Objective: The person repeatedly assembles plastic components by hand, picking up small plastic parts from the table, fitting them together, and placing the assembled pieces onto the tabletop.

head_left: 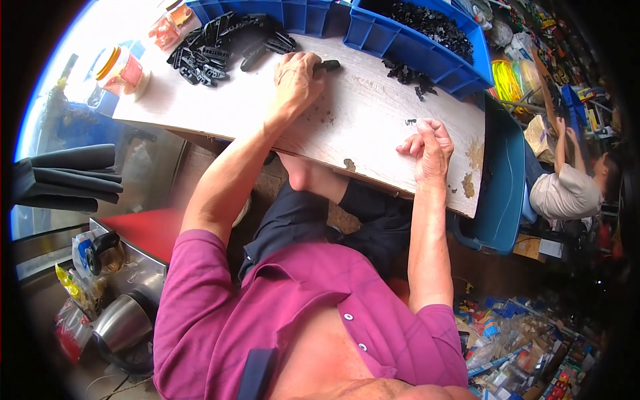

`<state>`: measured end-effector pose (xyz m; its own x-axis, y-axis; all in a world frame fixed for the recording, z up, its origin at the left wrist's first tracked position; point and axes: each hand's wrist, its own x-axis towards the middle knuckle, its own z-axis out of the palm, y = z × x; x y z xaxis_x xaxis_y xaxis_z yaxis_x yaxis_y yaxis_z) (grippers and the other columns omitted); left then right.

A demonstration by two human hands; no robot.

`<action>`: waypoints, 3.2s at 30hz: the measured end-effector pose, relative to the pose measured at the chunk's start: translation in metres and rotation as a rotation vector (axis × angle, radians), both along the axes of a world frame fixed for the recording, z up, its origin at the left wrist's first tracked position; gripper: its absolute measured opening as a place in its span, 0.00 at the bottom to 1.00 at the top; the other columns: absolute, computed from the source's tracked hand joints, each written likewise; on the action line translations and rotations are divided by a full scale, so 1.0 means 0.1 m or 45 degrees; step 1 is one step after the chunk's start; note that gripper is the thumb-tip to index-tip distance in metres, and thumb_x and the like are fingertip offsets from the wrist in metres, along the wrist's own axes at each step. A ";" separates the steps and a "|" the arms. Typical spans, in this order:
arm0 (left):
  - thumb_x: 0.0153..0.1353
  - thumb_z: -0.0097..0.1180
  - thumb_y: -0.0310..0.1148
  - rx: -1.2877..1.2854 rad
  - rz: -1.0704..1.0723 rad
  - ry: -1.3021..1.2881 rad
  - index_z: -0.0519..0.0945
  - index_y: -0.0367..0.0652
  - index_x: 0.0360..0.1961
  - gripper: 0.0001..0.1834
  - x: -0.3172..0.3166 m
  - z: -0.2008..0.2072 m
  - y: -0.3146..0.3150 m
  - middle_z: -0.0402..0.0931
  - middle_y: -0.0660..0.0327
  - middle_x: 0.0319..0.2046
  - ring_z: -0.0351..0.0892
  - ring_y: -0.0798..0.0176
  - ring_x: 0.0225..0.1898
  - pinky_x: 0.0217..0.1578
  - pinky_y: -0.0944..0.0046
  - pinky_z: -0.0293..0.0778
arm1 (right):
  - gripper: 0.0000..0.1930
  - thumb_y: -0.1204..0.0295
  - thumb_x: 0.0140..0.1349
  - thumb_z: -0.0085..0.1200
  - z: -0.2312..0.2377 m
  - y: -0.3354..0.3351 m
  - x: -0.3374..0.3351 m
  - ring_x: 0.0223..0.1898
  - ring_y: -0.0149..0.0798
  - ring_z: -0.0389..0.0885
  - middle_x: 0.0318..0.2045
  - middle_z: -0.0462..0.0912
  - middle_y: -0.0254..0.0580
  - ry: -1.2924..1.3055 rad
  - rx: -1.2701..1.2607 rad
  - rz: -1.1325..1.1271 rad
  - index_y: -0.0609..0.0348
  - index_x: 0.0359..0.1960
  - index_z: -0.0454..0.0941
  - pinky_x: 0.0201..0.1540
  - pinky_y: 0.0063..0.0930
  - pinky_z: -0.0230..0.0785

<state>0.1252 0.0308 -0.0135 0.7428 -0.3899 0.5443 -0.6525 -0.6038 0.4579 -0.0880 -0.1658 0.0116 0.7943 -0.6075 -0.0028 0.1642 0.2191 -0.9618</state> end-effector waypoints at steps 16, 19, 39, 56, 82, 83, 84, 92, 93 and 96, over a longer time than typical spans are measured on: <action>0.59 0.61 0.28 -1.227 -0.621 1.366 0.75 0.36 0.48 0.16 -1.11 0.22 -0.26 0.77 0.63 0.32 0.76 0.74 0.28 0.32 0.75 0.75 | 0.06 0.69 0.60 0.58 0.10 0.25 0.10 0.15 0.34 0.74 0.10 0.70 0.35 -0.155 0.213 -0.017 0.56 0.35 0.77 0.28 0.45 0.81; 0.59 0.61 0.27 -1.285 -0.759 1.676 0.75 0.36 0.47 0.15 -1.24 0.28 -0.32 0.78 0.60 0.31 0.78 0.72 0.25 0.30 0.73 0.77 | 0.06 0.70 0.60 0.60 0.02 0.25 0.11 0.16 0.31 0.73 0.13 0.73 0.33 -0.201 0.173 0.065 0.56 0.35 0.78 0.22 0.29 0.74; 0.61 0.60 0.32 -1.275 -0.643 1.921 0.77 0.35 0.37 0.11 -1.22 0.31 -0.48 0.79 0.57 0.29 0.82 0.67 0.25 0.27 0.71 0.81 | 0.06 0.72 0.56 0.65 -0.02 0.23 0.12 0.17 0.22 0.71 0.23 0.80 0.30 -0.042 0.138 0.100 0.57 0.33 0.80 0.23 0.15 0.65; 0.61 0.56 0.33 -1.123 -0.615 1.919 0.79 0.37 0.35 0.09 -1.13 0.33 -0.50 0.80 0.59 0.27 0.79 0.70 0.22 0.25 0.73 0.79 | 0.07 0.72 0.56 0.63 0.02 0.17 0.12 0.15 0.21 0.65 0.22 0.77 0.30 0.061 0.053 0.148 0.56 0.34 0.79 0.21 0.15 0.60; 0.51 0.60 0.35 0.112 0.432 -0.479 0.79 0.43 0.39 0.14 0.00 0.23 0.57 0.77 0.52 0.41 0.72 0.46 0.50 0.49 0.49 0.68 | 0.25 0.58 0.60 0.53 0.10 -0.17 -0.07 0.06 0.34 0.63 0.03 0.56 0.33 0.217 0.360 -0.388 0.51 0.09 0.60 0.26 0.48 0.81; 0.51 0.59 0.35 0.240 0.437 -0.452 0.80 0.43 0.38 0.13 0.13 0.16 0.71 0.77 0.53 0.40 0.72 0.47 0.49 0.47 0.48 0.68 | 0.24 0.57 0.60 0.53 0.18 -0.26 -0.08 0.07 0.36 0.64 0.04 0.56 0.34 0.219 0.409 -0.507 0.52 0.10 0.62 0.28 0.49 0.81; 0.51 0.58 0.35 0.362 0.430 -0.424 0.80 0.43 0.37 0.12 0.23 0.08 0.78 0.77 0.54 0.39 0.73 0.48 0.48 0.46 0.47 0.68 | 0.23 0.57 0.60 0.53 0.27 -0.33 -0.12 0.08 0.37 0.64 0.04 0.56 0.35 0.218 0.455 -0.640 0.53 0.12 0.63 0.29 0.51 0.81; 0.53 0.55 0.25 0.232 0.014 -0.222 0.77 0.46 0.42 0.14 0.03 0.14 0.52 0.75 0.55 0.40 0.75 0.50 0.45 0.43 0.51 0.73 | 0.14 0.63 0.55 0.62 0.26 -0.67 -0.21 0.11 0.35 0.68 0.08 0.61 0.35 0.394 0.215 -0.898 0.61 0.28 0.73 0.24 0.42 0.82; 0.53 0.55 0.24 0.240 -0.026 -0.194 0.76 0.45 0.43 0.15 -0.01 0.13 0.49 0.74 0.55 0.42 0.74 0.50 0.47 0.46 0.51 0.73 | 0.13 0.65 0.56 0.63 0.24 -0.65 -0.16 0.10 0.34 0.68 0.08 0.61 0.34 0.438 0.165 -0.797 0.60 0.28 0.74 0.23 0.41 0.81; 0.46 0.57 0.20 0.233 -0.155 -0.204 0.77 0.46 0.45 0.22 -0.11 0.12 0.46 0.74 0.56 0.46 0.73 0.49 0.49 0.47 0.53 0.73 | 0.11 0.67 0.56 0.63 0.21 -0.61 0.04 0.10 0.31 0.67 0.09 0.63 0.33 0.525 0.065 -0.586 0.60 0.29 0.75 0.21 0.38 0.80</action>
<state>0.1147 0.0764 -0.0017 0.5943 -0.5737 0.5636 -0.7808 -0.5795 0.2334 -0.0838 -0.2264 0.0324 0.3780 -0.8787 -0.2915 -0.1297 0.2615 -0.9565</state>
